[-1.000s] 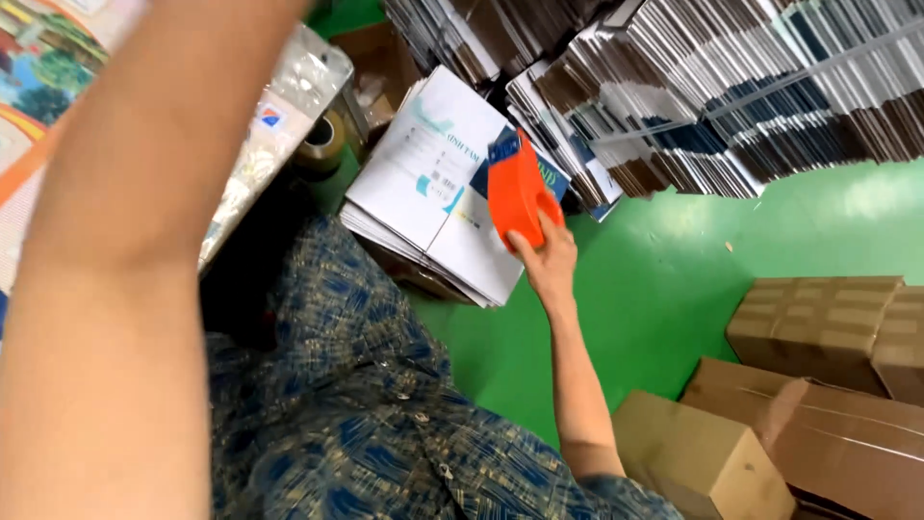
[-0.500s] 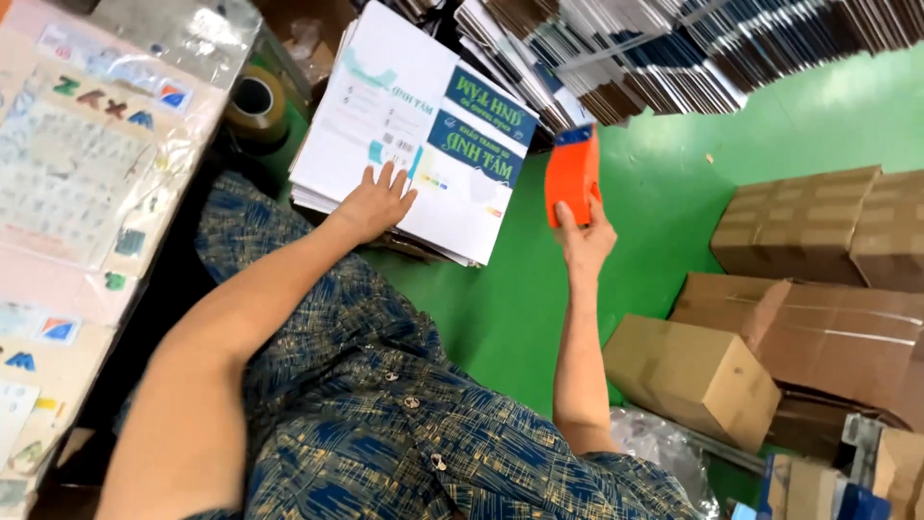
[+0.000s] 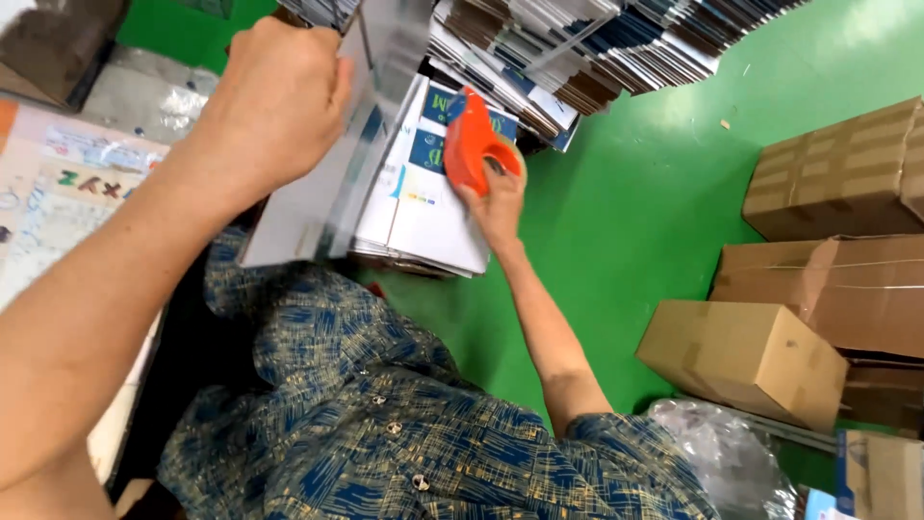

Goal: The person is counting face masks, placing them into plastic pouches, and then packing the pouches into cardboard boxes and sealing them with tape.

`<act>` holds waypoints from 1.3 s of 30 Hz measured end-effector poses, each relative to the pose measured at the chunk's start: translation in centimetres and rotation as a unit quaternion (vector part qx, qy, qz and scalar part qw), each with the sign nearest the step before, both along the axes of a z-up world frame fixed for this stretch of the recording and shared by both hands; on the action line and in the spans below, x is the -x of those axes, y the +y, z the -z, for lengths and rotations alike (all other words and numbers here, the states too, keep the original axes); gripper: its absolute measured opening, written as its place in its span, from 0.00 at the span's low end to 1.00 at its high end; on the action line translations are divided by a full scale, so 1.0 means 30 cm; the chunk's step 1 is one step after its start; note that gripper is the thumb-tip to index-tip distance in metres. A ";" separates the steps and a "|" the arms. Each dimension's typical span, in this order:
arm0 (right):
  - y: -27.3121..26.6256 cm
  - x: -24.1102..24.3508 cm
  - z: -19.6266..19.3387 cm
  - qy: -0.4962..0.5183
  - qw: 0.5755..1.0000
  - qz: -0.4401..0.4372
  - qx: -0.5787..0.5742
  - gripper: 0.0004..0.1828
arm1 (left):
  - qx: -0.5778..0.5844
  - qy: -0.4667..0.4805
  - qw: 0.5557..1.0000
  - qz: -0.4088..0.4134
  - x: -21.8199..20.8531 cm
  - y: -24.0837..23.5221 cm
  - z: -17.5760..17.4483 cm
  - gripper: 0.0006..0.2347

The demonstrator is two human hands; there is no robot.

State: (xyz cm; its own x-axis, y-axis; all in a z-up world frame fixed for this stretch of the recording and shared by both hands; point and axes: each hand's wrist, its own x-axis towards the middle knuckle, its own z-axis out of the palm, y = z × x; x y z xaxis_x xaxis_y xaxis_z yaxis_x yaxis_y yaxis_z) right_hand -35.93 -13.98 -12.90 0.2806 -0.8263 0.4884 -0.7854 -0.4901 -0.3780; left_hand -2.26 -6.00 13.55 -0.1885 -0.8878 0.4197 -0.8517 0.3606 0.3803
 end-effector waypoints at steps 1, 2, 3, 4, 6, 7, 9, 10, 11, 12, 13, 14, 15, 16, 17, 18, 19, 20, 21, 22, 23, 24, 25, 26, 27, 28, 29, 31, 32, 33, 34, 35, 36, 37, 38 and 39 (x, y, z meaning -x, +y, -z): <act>-0.004 -0.030 0.013 0.038 0.999 -0.014 -0.022 0.34 | 0.006 0.022 1.000 -0.020 -0.006 -0.007 0.012 0.11; -0.009 -0.062 0.026 0.076 0.996 -0.028 -0.044 0.35 | 0.012 0.045 0.998 -0.040 -0.014 -0.014 0.025 0.13; -0.002 -0.092 -0.044 0.071 0.996 -0.029 -0.043 0.35 | 0.013 0.040 0.998 -0.041 -0.009 -0.022 0.070 0.13; 0.004 -0.122 -0.115 0.084 0.990 -0.032 -0.105 0.33 | -0.017 0.060 0.997 -0.041 -0.006 -0.031 0.115 0.13; -0.032 -0.138 -0.189 0.093 0.981 -0.034 -0.166 0.31 | -0.046 0.075 0.995 -0.040 0.004 -0.034 0.136 0.13; -0.073 -0.116 -0.192 0.010 0.991 -0.081 -0.103 0.35 | -0.115 0.142 0.983 -0.036 0.017 -0.030 0.115 0.14; -0.133 -0.124 -0.282 -0.073 0.989 -0.123 -0.037 0.41 | -0.185 0.204 0.961 -0.027 0.046 -0.029 0.111 0.16; -0.152 -0.154 -0.369 -0.196 0.962 -0.147 -0.120 0.42 | -0.246 0.284 0.927 -0.013 0.061 -0.033 0.127 0.21; -0.173 -0.180 -0.456 -0.313 0.914 -0.168 -0.197 0.44 | -0.305 0.362 0.881 0.001 0.077 -0.036 0.145 0.27; -0.223 -0.225 -0.451 -0.315 0.914 -0.163 -0.195 0.44 | -0.307 0.359 0.881 0.006 0.096 -0.038 0.184 0.27; -0.283 -0.276 -0.450 -0.379 0.882 -0.178 -0.216 0.45 | -0.320 0.406 0.856 0.027 0.110 -0.043 0.218 0.29; -0.342 -0.330 -0.451 -0.440 0.845 -0.192 -0.235 0.46 | -0.332 0.451 0.827 0.047 0.122 -0.047 0.252 0.31; -0.361 -0.368 -0.450 -0.441 0.845 -0.192 -0.233 0.46 | -0.331 0.450 0.828 0.048 0.130 -0.042 0.271 0.31; -0.381 -0.410 -0.448 -0.451 0.845 -0.155 -0.242 0.46 | -0.332 0.483 0.809 0.043 0.136 -0.036 0.291 0.31; -0.400 -0.461 -0.447 -0.460 0.842 -0.121 -0.253 0.46 | -0.331 0.515 0.790 0.035 0.135 -0.028 0.310 0.30; -0.407 -0.467 -0.424 -0.461 0.841 -0.124 -0.253 0.46 | -0.329 0.515 0.791 0.033 0.125 -0.030 0.306 0.30; -0.411 -0.479 -0.399 -0.482 0.829 -0.133 -0.251 0.46 | -0.330 0.542 0.773 0.015 0.112 -0.027 0.304 0.30; -0.416 -0.493 -0.373 -0.503 0.815 -0.143 -0.249 0.45 | -0.330 0.569 0.753 -0.003 0.097 -0.024 0.302 0.29; -0.394 -0.486 -0.406 -0.503 0.814 -0.144 -0.252 0.45 | -0.330 0.570 0.753 -0.007 0.076 -0.020 0.316 0.29; -0.373 -0.477 -0.438 -0.492 0.813 -0.152 -0.272 0.43 | -0.306 0.571 0.762 -0.017 0.057 -0.016 0.330 0.27; -0.357 -0.457 -0.473 -0.481 0.813 -0.156 -0.290 0.41 | -0.283 0.571 0.771 -0.024 0.044 -0.019 0.344 0.25; -0.394 -0.427 -0.421 -0.481 0.812 -0.156 -0.291 0.41 | -0.284 0.571 0.770 -0.025 0.027 -0.009 0.326 0.25; -0.434 -0.391 -0.373 -0.436 0.843 -0.184 -0.255 0.39 | -0.225 0.538 0.812 -0.033 0.012 -0.005 0.306 0.21; -0.473 -0.354 -0.326 -0.389 0.869 -0.213 -0.218 0.37 | -0.166 0.502 0.848 -0.040 -0.003 0.000 0.286 0.16; -0.440 -0.322 -0.408 -0.388 0.870 -0.212 -0.217 0.37 | -0.165 0.503 0.848 -0.039 -0.026 -0.002 0.247 0.16; -0.406 -0.292 -0.491 -0.287 0.912 -0.204 -0.211 0.39 | -0.059 0.414 0.907 -0.054 -0.050 -0.003 0.207 0.10; -0.375 -0.271 -0.575 -0.183 0.942 -0.197 -0.201 0.41 | 0.049 0.315 0.945 -0.069 -0.080 -0.004 0.165 0.04; -0.241 -0.253 -0.789 -0.060 0.960 -0.198 -0.189 0.42 | 0.109 0.237 0.961 -0.089 -0.151 -0.039 0.146 0.02; -0.172 -0.243 -0.891 0.062 0.963 -0.194 -0.174 0.44 | 0.164 0.156 0.968 -0.108 -0.186 -0.053 0.141 0.01; -0.151 -0.248 -0.896 0.063 0.963 -0.196 -0.176 0.44 | 0.162 0.157 0.968 -0.110 -0.197 -0.082 0.146 0.01; -0.131 -0.250 -0.901 0.131 0.955 -0.216 -0.158 0.44 | 0.180 0.102 0.971 -0.116 -0.206 -0.111 0.152 0.01; -0.106 -0.247 -0.906 0.197 0.942 -0.233 -0.139 0.44 | 0.197 0.047 0.972 -0.119 -0.211 -0.141 0.157 0.02; -0.102 -0.303 -0.863 0.196 0.942 -0.233 -0.141 0.44 | 0.195 0.047 0.973 -0.119 -0.171 -0.163 0.186 0.02; -0.098 -0.352 -0.824 0.287 0.906 -0.251 -0.185 0.47 | 0.135 0.064 0.987 -0.050 -0.125 -0.190 0.213 0.09; -0.094 -0.400 -0.788 0.373 0.860 -0.266 -0.227 0.52 | 0.075 0.080 0.994 0.020 -0.078 -0.216 0.236 0.15; -0.118 -0.401 -0.729 0.372 0.862 -0.262 -0.223 0.52 | 0.080 0.078 0.994 0.023 -0.054 -0.217 0.237 0.15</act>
